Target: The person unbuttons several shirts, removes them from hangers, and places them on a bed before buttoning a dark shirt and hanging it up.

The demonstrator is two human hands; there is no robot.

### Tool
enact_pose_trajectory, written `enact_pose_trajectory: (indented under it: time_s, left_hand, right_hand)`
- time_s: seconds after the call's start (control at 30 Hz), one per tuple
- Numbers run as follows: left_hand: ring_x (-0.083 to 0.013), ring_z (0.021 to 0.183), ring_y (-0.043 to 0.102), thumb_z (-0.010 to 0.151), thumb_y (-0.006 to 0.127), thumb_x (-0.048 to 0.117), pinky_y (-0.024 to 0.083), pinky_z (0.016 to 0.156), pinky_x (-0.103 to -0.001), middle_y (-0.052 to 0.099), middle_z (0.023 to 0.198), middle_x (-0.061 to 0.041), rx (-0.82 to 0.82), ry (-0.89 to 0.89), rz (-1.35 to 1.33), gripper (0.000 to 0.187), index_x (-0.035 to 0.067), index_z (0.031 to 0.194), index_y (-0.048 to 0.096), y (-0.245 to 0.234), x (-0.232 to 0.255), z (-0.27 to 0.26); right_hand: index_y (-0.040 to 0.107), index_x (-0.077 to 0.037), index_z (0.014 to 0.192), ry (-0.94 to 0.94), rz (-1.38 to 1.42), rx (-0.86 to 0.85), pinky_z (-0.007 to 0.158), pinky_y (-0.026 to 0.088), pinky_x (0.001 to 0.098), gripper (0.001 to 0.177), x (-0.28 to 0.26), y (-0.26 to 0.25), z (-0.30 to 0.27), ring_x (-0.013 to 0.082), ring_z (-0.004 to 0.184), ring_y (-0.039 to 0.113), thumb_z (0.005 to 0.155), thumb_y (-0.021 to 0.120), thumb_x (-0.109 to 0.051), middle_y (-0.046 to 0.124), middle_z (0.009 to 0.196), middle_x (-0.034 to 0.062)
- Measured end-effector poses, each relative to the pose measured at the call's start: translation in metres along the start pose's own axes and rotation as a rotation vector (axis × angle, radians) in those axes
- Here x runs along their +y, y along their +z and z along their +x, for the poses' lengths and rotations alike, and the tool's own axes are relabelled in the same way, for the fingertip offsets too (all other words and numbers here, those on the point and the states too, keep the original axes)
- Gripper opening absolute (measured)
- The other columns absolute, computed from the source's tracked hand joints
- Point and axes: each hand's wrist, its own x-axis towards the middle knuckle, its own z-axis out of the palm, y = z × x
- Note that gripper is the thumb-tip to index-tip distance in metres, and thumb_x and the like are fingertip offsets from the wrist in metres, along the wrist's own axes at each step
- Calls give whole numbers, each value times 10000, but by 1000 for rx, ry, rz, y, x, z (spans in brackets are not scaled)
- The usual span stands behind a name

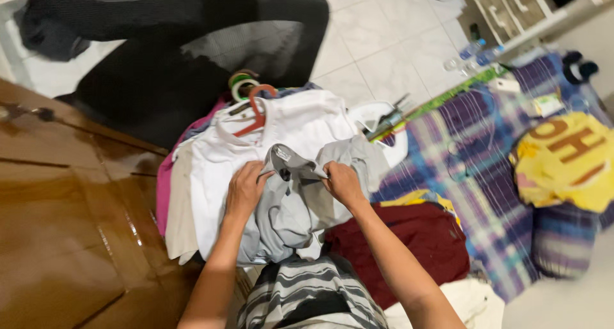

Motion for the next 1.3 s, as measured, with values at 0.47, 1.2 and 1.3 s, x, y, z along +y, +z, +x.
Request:
enact_pose_trajectory:
  time_s: [0.47, 1.2, 1.3]
  left_hand:
    - [-293, 957, 741, 733, 624, -114, 603, 748, -344, 740, 1135, -99, -353, 337, -428, 490, 97, 1160, 735, 67, 181, -70]
    - [-268, 791, 728, 785, 763, -29, 563, 639, -334, 741, 1012, -90, -555, 660, -485, 357, 72, 1125, 718, 116, 367, -180]
    - [-284, 823, 725, 787, 752, -44, 566, 669, -346, 732, 1008, -92, -542, 749, -513, 368, 69, 1135, 722, 116, 374, -180]
  right_hand:
    - [720, -41, 1129, 123, 144, 342, 575, 478, 399, 316, -37, -168, -169, 313, 617, 611, 818, 702, 11, 610, 742, 122]
    - [678, -9, 1060, 563, 194, 702, 485, 420, 305, 198, -95, -243, -433, 169, 483, 552, 1034, 648, -203, 597, 635, 71]
    - [671, -13, 1046, 542, 167, 728, 491, 425, 304, 209, -107, -247, -439, 167, 495, 571, 1043, 642, -220, 612, 642, 68]
